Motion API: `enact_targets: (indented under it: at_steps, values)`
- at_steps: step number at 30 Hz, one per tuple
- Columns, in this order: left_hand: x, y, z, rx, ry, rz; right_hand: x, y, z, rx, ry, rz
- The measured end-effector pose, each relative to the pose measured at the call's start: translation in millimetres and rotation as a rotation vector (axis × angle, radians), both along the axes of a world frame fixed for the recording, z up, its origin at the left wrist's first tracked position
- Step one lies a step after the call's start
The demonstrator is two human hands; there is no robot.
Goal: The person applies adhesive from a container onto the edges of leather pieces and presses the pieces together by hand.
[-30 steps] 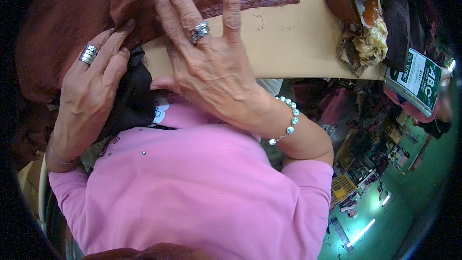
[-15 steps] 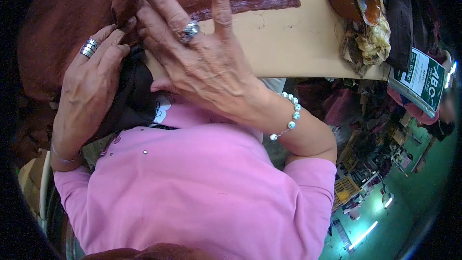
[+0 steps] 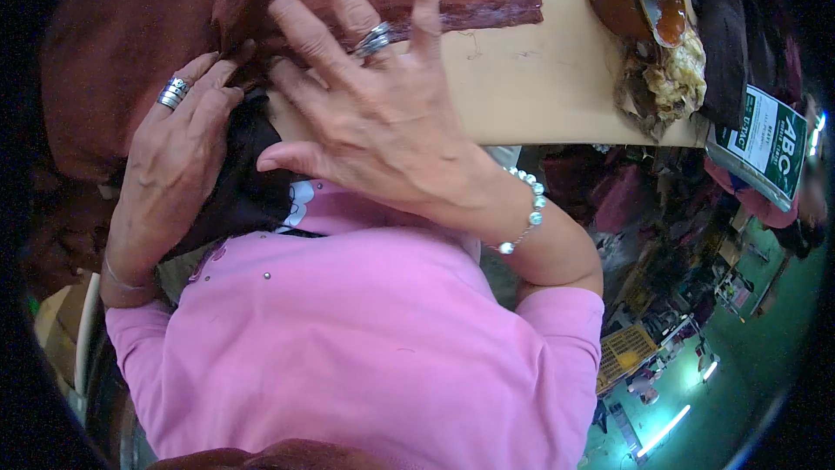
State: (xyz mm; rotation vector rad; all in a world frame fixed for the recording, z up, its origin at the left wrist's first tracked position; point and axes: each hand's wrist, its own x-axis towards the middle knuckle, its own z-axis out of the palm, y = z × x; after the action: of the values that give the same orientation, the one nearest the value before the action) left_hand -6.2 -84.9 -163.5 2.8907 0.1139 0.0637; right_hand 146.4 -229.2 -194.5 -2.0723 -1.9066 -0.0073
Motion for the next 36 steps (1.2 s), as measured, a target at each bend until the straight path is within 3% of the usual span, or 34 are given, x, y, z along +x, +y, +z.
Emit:
enact_targets:
  at_steps: [4, 9, 13, 19, 23, 26, 29, 30, 33, 34, 36]
  values:
    - [1.0, 0.2, -2.2, 0.015, -0.030, -0.008, -9.2, -3.0, -8.2, -0.018, -0.095, 0.023]
    - [1.6, 1.9, 9.6, -0.019, -0.030, -0.057, 21.1, -30.5, 11.0, -0.137, -0.253, -0.130]
    - [-13.2, 2.3, 28.3, -0.109, -0.084, 0.189, 55.9, -30.4, 42.1, -0.170, -0.253, -0.148]
    - [-13.8, -3.5, -10.7, 0.125, -0.140, 0.073, 61.5, 64.8, 87.5, 0.233, -0.245, -0.004]
    - [-15.6, -5.3, -24.9, 0.135, -0.301, 0.094, 78.0, 157.1, 70.3, 0.370, 0.133, 0.192]
    - [-17.8, -6.3, -32.2, 0.108, -0.379, 0.110, 55.6, 197.2, 67.0, 0.183, 0.315, 0.164]
    - [-19.3, -6.0, -34.8, 0.074, -0.393, 0.128, 37.2, 213.5, 35.7, 0.166, 0.428, 0.391]
    - [-19.6, -5.3, -34.8, 0.067, -0.388, 0.130, 29.6, 209.3, 50.8, -0.080, 0.399, 0.283]
    - [-13.1, -1.8, -23.1, 0.109, -0.301, 0.105, 45.2, 205.7, 61.2, 0.295, 0.270, 0.243]
    - [-7.2, 2.4, -17.9, 0.170, -0.292, 0.090, 56.1, 207.3, 75.8, 0.162, 0.001, 0.024]
    - [8.5, 8.8, -9.9, 0.224, -0.357, 0.079, 66.4, 192.3, 100.2, 0.298, -0.019, -0.027]
